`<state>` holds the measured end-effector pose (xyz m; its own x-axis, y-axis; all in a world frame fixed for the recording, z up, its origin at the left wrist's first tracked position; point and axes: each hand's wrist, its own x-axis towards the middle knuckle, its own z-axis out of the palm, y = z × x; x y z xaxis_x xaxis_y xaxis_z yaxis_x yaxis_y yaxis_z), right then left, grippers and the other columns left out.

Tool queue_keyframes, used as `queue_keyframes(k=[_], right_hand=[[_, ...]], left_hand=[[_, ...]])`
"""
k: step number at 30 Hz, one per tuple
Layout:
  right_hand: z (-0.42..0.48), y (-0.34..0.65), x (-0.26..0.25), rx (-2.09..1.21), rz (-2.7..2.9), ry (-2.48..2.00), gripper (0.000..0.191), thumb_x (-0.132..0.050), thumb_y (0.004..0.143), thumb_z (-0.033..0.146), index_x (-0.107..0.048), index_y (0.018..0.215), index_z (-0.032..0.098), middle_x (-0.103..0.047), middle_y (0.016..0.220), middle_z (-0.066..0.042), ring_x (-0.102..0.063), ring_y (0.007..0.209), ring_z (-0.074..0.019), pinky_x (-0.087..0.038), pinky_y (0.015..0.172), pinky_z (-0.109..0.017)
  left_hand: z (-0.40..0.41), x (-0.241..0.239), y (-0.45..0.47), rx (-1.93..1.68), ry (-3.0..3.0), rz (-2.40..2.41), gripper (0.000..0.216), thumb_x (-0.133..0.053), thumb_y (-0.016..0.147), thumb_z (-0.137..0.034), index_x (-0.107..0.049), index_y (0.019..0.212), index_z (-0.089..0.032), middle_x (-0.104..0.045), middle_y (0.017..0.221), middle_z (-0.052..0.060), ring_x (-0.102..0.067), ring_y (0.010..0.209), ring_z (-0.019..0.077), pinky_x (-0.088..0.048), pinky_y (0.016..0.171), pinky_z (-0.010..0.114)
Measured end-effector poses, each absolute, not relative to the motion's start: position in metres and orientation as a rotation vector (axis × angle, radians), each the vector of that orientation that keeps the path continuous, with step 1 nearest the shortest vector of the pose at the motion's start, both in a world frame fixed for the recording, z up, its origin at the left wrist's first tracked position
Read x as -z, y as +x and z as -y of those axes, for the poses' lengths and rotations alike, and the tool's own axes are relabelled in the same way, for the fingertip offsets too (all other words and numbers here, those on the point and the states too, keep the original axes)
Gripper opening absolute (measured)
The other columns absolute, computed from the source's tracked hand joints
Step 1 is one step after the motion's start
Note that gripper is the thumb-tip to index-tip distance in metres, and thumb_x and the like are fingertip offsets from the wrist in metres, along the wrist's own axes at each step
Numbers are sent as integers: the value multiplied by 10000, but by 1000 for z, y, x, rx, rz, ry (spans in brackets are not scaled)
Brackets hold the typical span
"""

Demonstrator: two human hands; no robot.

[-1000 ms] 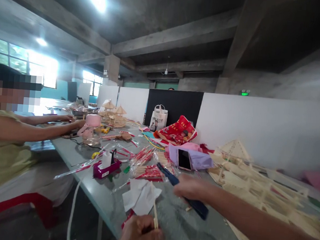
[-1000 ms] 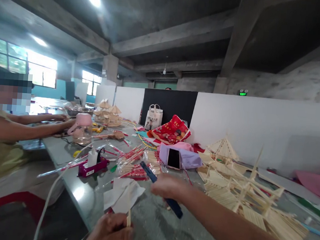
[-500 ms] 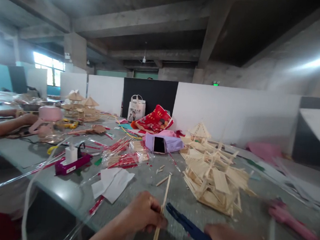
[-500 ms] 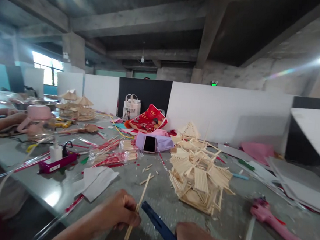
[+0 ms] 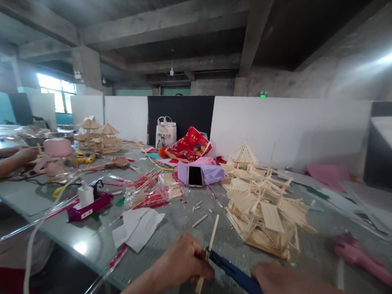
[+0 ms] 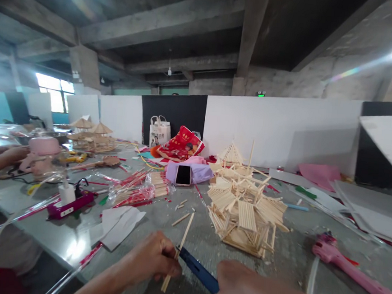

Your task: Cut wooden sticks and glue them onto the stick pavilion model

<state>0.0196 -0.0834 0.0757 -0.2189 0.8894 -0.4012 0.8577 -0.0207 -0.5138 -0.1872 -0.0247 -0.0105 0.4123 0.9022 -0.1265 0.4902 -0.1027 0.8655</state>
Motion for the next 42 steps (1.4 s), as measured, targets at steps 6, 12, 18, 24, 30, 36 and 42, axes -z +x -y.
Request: queue_keyframes(k=[6, 12, 18, 24, 30, 36, 42], right_hand=[[77, 23, -62, -1188, 2194, -2023, 139, -450, 589, 187, -507, 715, 196, -494, 431, 27, -456, 334, -121, -286, 291, -178], [71, 30, -50, -1282, 2236, -1969, 118, -393, 599, 223, -474, 679, 195, -483, 392, 29, -469, 326, -122, -323, 290, -178], [68, 25, -57, -1275, 2241, -1991, 107, -396, 586, 216, -467, 662, 192, -467, 387, 33, -446, 313, -107, -327, 293, -173], [70, 21, -67, -1255, 2265, -2029, 86, -402, 588, 182, -468, 643, 195, -449, 367, 35, -432, 313, -106, -325, 310, -180], [72, 33, -62, -1190, 2268, -2013, 112, -439, 601, 206, -514, 685, 209, -514, 419, 20, -510, 372, -138, -309, 317, -188], [78, 49, -49, -1395, 2020, -1939, 146, -452, 601, 209, -558, 700, 228, -627, 570, -45, -607, 501, -184, -346, 342, -197], [81, 50, -50, -1434, 1999, -1883, 113, -454, 618, 225, -546, 683, 221, -654, 639, -69, -620, 558, -187, -377, 393, -213]], left_hand=[[23, 11, -185, -545, 1759, -1247, 206, -663, 549, -325, -623, 488, -132, -446, 365, -47, -350, 344, 63, -218, 361, 203], [20, 9, -185, -517, 1695, -1198, 210, -678, 549, -326, -616, 495, -133, -441, 361, -55, -344, 332, 56, -212, 353, 197], [15, 10, -186, -522, 1646, -1120, 198, -689, 534, -305, -609, 497, -128, -437, 361, -59, -343, 330, 49, -196, 354, 196], [13, 5, -184, -492, 1608, -1112, 213, -701, 510, -313, -591, 482, -133, -431, 350, -63, -340, 325, 47, -203, 354, 200], [13, 3, -187, -472, 1591, -1139, 238, -701, 509, -345, -596, 506, -131, -457, 365, -60, -369, 329, 44, -235, 339, 176], [8, 6, -201, -644, 1545, -1241, 264, -642, 582, -383, -572, 546, -131, -513, 409, -39, -407, 349, 53, -300, 368, 173], [6, 13, -200, -806, 1801, -1387, 242, -562, 657, -360, -636, 656, -129, -573, 496, -9, -484, 431, 89, -344, 442, 192]])
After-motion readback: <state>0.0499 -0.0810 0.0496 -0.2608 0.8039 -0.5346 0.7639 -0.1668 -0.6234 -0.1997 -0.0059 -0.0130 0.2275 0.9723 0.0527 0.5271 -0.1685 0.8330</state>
